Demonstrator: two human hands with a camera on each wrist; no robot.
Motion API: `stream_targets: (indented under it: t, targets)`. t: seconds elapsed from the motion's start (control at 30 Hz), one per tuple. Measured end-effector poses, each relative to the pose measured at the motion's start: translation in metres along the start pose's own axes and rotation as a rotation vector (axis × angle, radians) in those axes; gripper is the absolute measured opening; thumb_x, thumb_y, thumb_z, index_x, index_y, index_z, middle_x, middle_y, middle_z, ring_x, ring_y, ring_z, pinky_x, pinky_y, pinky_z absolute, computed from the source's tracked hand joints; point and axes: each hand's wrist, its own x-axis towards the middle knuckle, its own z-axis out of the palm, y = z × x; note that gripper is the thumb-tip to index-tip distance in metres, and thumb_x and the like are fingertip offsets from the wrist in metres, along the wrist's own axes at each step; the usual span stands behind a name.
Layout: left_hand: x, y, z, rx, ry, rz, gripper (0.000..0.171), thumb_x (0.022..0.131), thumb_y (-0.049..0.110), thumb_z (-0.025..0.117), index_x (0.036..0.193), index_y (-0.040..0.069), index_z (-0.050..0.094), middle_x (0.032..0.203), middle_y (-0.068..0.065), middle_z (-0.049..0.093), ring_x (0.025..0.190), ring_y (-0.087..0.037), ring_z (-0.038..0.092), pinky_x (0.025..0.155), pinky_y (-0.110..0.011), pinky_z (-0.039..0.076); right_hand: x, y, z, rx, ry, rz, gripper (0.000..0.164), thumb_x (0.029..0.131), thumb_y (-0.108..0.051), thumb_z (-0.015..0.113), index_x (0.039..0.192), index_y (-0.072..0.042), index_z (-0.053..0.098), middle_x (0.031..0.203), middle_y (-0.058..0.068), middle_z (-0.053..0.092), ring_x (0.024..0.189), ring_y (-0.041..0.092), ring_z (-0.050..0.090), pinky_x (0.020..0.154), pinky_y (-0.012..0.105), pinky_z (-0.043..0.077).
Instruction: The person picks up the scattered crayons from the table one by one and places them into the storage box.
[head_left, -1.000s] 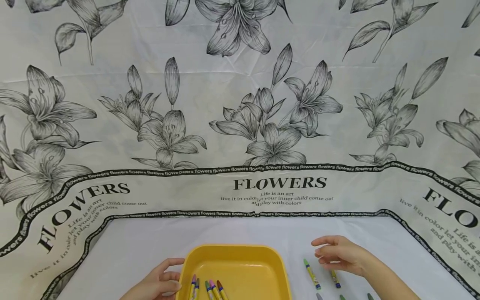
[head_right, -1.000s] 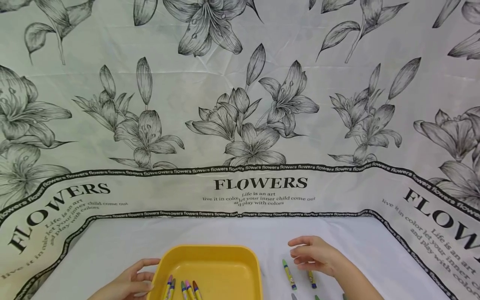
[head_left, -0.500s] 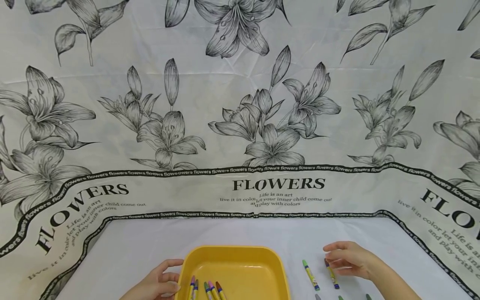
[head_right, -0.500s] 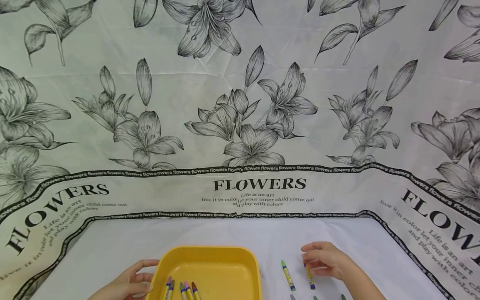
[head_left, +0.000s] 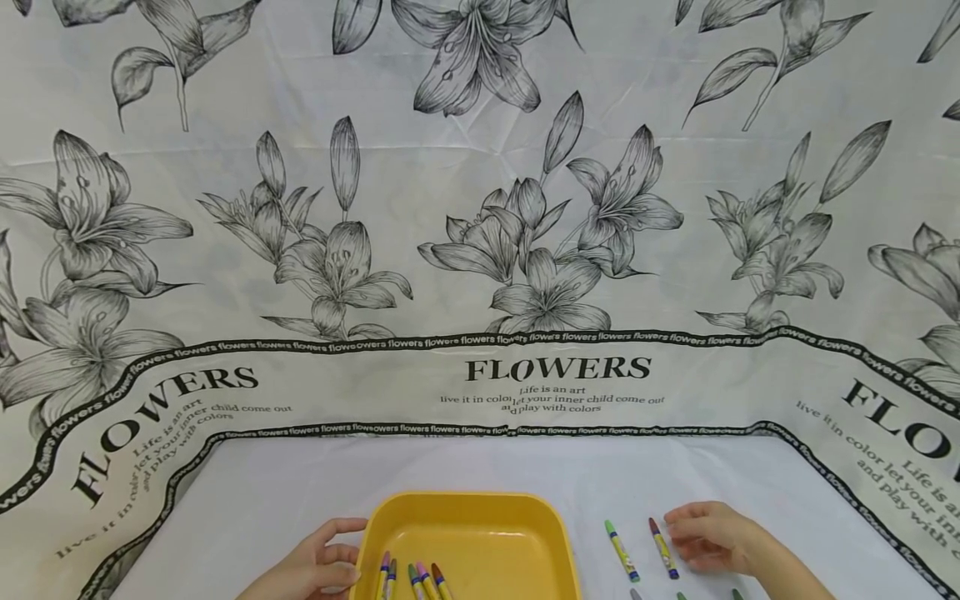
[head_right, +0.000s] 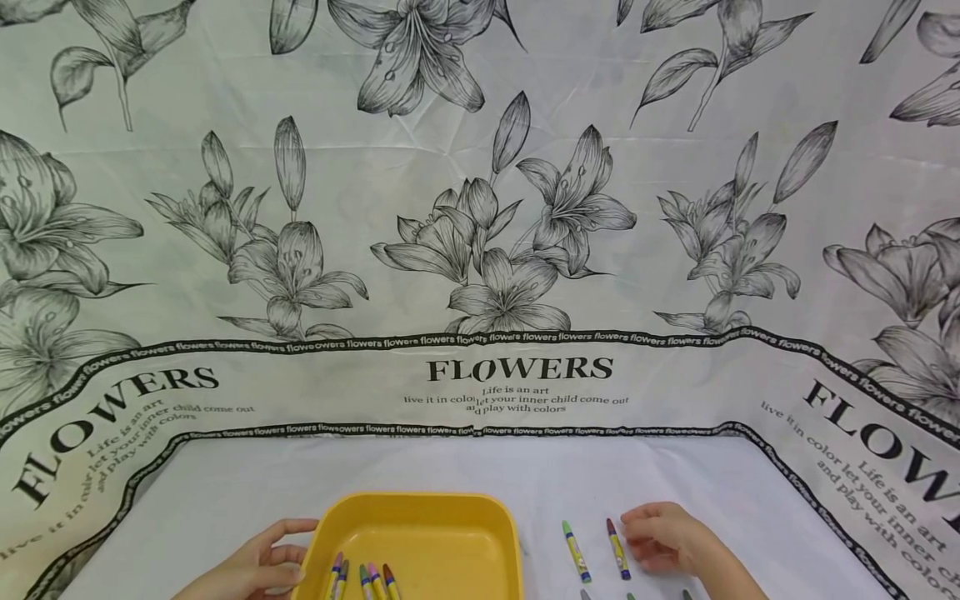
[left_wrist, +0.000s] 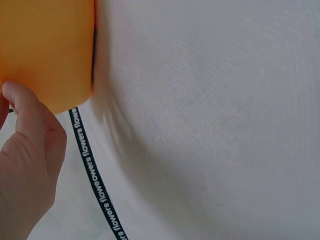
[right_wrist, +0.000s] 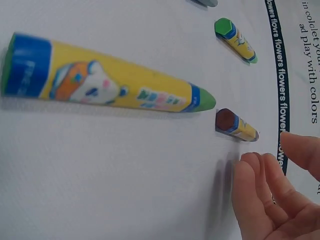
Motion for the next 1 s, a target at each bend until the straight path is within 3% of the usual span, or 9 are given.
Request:
stream_targets:
  t: [0.3,0.67,1.0]
  targets:
    - [0.0,0.0,0.0,0.002,0.0,0.004,0.063,0.089,0.009,0.058,0.139,0.0,0.022,0.099,-0.007,0.06,0.078,-0.015,0.06,0.077,-0.031,0.052,0.0,0.004,0.015,-0.081,0.092,-0.037,0.025,0.077,-0.001,0.068,0.099,0.008,0.06,0.069,0.003,0.061,0.058,0.012,0.057,0.055,0.022,0.05]
    - [0.0,0.001,0.002,-0.011,0.006,-0.003,0.064,0.088,0.008,0.059,0.139,0.0,0.023,0.098,-0.006,0.06,0.078,-0.015,0.06,0.078,-0.031,0.052,0.007,0.007,0.025,-0.296,0.175,-0.107,0.03,0.067,-0.003,0.078,0.09,0.001,0.059,0.071,0.005,0.057,0.054,0.011,0.052,0.051,0.023,0.048]
    - [-0.001,0.003,0.002,-0.005,0.008,-0.001,0.064,0.087,0.008,0.059,0.139,0.0,0.023,0.097,-0.005,0.059,0.078,-0.014,0.06,0.078,-0.03,0.052,0.007,0.006,0.029,-0.291,0.159,-0.108,0.023,0.07,0.001,0.071,0.089,0.001,0.059,0.067,0.005,0.056,0.05,0.01,0.05,0.048,0.021,0.047]
